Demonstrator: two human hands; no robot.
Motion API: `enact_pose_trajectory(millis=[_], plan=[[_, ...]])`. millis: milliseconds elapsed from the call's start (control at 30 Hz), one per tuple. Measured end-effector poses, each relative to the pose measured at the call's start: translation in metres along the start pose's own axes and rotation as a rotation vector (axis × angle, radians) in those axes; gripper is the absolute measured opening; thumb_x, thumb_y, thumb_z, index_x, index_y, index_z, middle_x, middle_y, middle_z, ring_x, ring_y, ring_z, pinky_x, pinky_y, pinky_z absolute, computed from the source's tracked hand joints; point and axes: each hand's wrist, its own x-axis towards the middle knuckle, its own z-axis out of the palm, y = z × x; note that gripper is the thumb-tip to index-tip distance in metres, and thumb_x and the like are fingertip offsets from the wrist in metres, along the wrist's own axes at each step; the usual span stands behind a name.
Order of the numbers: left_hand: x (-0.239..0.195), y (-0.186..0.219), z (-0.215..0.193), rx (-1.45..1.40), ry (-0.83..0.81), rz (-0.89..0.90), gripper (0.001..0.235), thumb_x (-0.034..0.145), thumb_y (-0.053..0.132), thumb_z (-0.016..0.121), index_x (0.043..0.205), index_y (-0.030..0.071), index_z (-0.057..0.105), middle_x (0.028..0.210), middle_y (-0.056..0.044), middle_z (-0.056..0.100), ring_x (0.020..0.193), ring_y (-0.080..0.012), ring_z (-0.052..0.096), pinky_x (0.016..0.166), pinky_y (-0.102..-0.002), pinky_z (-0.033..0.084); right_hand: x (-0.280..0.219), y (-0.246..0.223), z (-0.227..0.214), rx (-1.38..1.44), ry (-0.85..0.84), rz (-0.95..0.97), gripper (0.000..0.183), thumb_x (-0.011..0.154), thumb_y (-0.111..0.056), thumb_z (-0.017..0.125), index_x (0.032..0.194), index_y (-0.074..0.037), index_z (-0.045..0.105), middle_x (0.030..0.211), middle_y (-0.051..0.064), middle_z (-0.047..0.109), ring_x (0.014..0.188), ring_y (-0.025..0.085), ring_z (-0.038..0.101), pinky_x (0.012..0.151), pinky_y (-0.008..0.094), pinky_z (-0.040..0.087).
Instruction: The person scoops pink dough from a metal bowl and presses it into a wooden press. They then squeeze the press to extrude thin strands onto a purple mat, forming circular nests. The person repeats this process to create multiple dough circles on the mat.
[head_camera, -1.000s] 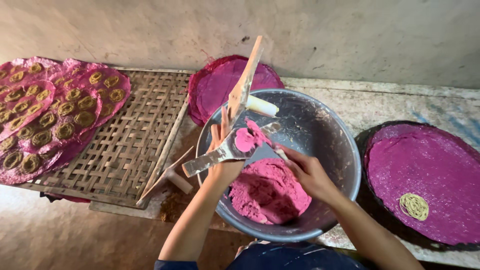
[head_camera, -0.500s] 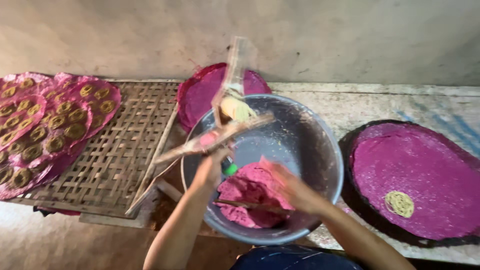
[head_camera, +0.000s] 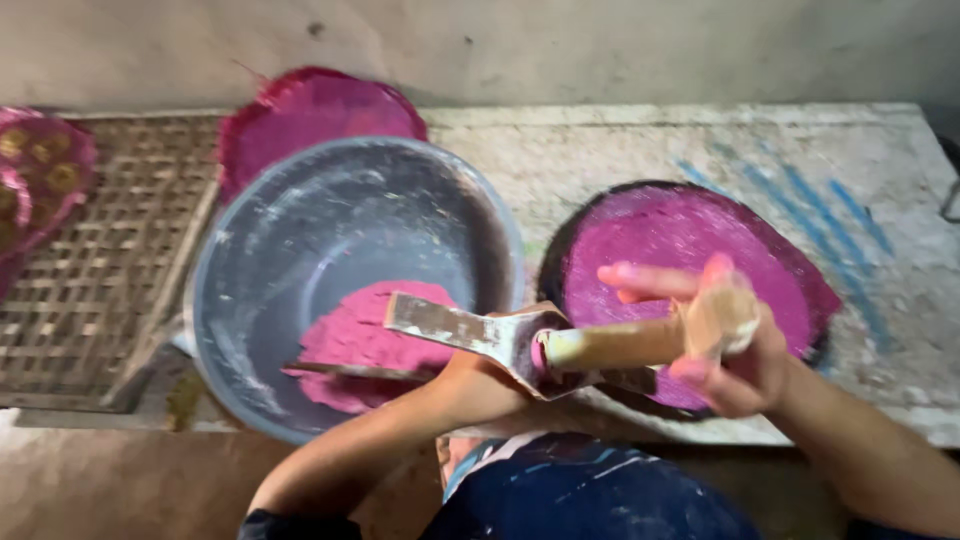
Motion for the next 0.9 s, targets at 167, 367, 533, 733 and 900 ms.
enact_pose_trajectory(millis=[167, 367, 533, 733, 900], plan=[[0.033, -0.012, 0.067, 0.059, -0.135, -0.092, 0.048, 0.071, 0.027, 0.094, 0.106, 0.005, 0.067, 0.096, -0.007, 0.072, 0.088, -0.0168, 0.071, 0.077, -0.032, 0.057, -0.036, -0.034, -0.032, -0.311, -0.109, -0.056, 0.060, 0.102, -0.027, 0.054, 0.156, -0.011, 0.035, 0.142, 0.027, 0.059, 0.132, 0.050, 0.063, 0.106, 0.050, 0.059], [0.087, -0.051, 0.113, -0.009, -0.163, -0.106, 0.047, 0.079, 0.018, 0.086, 0.122, 0.007, 0.069, 0.118, -0.008, 0.074, 0.111, -0.0210, 0.071, 0.095, -0.037, 0.057, -0.073, -0.024, -0.052, -0.396, 0.001, 0.175, 0.065, 0.100, -0.032, 0.058, 0.152, 0.000, 0.036, 0.151, 0.031, 0.046, 0.142, 0.046, 0.047, 0.118, 0.049, 0.039], [0.108, -0.060, 0.114, -0.083, 0.042, -0.040, 0.058, 0.074, 0.017, 0.088, 0.127, 0.008, 0.066, 0.124, -0.009, 0.072, 0.115, -0.0226, 0.069, 0.100, -0.039, 0.056, -0.132, 0.008, -0.104, 0.640, -0.199, 0.798, 0.098, 0.096, -0.050, 0.070, 0.161, 0.004, 0.021, 0.164, 0.022, 0.031, 0.150, 0.033, 0.035, 0.120, 0.046, 0.030], [0.125, -0.152, 0.084, -0.104, -0.017, -0.225, 0.104, 0.060, 0.023, 0.091, 0.150, 0.013, 0.041, 0.151, -0.013, 0.044, 0.134, -0.0301, 0.043, 0.109, -0.048, 0.042, -0.237, 0.020, -0.078, 0.762, 0.046, 0.983, 0.104, 0.084, -0.059, 0.077, 0.155, 0.004, 0.036, 0.133, 0.021, 0.060, 0.120, 0.030, 0.062, 0.104, 0.046, 0.048], [0.123, -0.267, 0.081, 0.241, 0.537, -0.568, 0.087, 0.088, 0.031, 0.081, 0.154, 0.003, 0.032, 0.155, -0.026, 0.038, 0.141, -0.0403, 0.034, 0.112, -0.050, 0.031, -0.270, 0.003, -0.080, 0.727, 0.344, 1.024, 0.102, 0.079, -0.056, 0.079, 0.153, 0.001, 0.037, 0.126, 0.021, 0.063, 0.115, 0.032, 0.065, 0.102, 0.050, 0.049]])
